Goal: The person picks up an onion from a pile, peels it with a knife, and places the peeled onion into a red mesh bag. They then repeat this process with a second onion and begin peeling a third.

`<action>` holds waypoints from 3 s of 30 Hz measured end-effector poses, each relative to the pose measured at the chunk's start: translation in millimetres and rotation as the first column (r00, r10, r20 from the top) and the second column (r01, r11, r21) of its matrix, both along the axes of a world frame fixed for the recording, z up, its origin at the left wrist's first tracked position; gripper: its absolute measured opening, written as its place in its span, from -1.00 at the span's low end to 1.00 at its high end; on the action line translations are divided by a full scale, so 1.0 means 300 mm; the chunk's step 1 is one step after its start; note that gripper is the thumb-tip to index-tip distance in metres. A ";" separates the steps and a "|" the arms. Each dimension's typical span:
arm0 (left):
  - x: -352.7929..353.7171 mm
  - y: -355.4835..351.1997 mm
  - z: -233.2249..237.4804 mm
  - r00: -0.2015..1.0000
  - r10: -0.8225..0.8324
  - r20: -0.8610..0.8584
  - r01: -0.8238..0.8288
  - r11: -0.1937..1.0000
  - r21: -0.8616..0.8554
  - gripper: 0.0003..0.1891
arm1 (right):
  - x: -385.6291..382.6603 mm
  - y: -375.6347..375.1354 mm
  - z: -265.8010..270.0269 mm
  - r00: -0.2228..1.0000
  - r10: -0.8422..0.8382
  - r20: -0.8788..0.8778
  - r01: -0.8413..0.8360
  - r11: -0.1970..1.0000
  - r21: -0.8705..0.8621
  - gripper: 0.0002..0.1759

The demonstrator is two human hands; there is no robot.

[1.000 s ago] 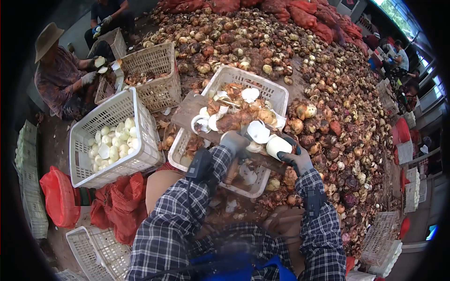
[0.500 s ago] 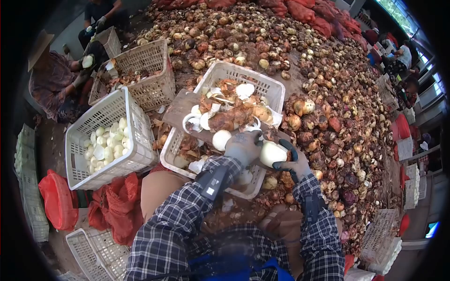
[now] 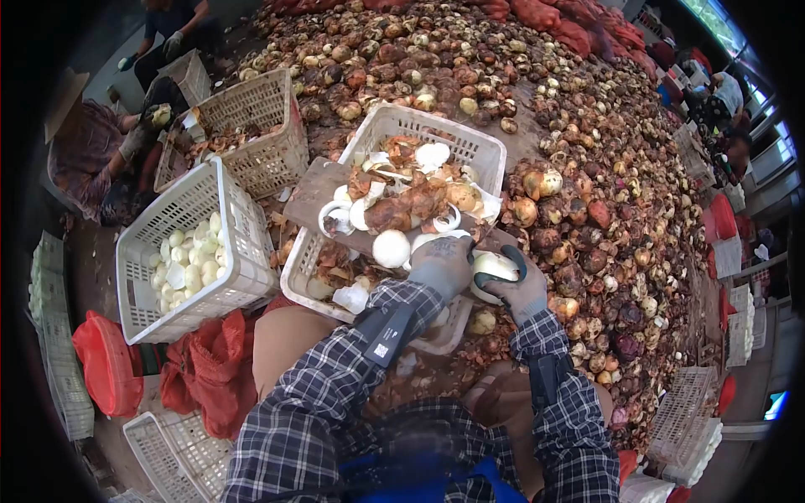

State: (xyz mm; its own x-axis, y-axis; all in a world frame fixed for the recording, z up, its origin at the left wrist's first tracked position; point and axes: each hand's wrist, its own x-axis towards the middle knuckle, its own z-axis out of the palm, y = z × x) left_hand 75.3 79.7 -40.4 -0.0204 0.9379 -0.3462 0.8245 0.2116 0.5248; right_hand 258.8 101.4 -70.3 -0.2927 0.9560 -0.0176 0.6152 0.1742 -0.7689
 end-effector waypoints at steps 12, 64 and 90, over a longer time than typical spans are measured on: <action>0.011 0.012 -0.035 0.902 0.220 0.372 -0.253 0.966 0.043 -0.52 | 0.065 0.047 0.024 0.826 -0.162 -0.540 -0.099 0.901 -0.422 -0.30; -0.153 -0.129 0.047 0.930 0.061 0.362 -0.187 0.927 0.325 -0.53 | -0.118 -0.024 0.070 0.735 -0.020 -0.678 -0.271 0.908 -0.321 -0.28; -0.091 -0.035 -0.066 0.971 0.197 0.136 -0.203 0.979 0.028 -0.57 | -0.052 0.074 -0.060 0.977 0.185 -0.109 -0.179 0.982 0.060 -0.08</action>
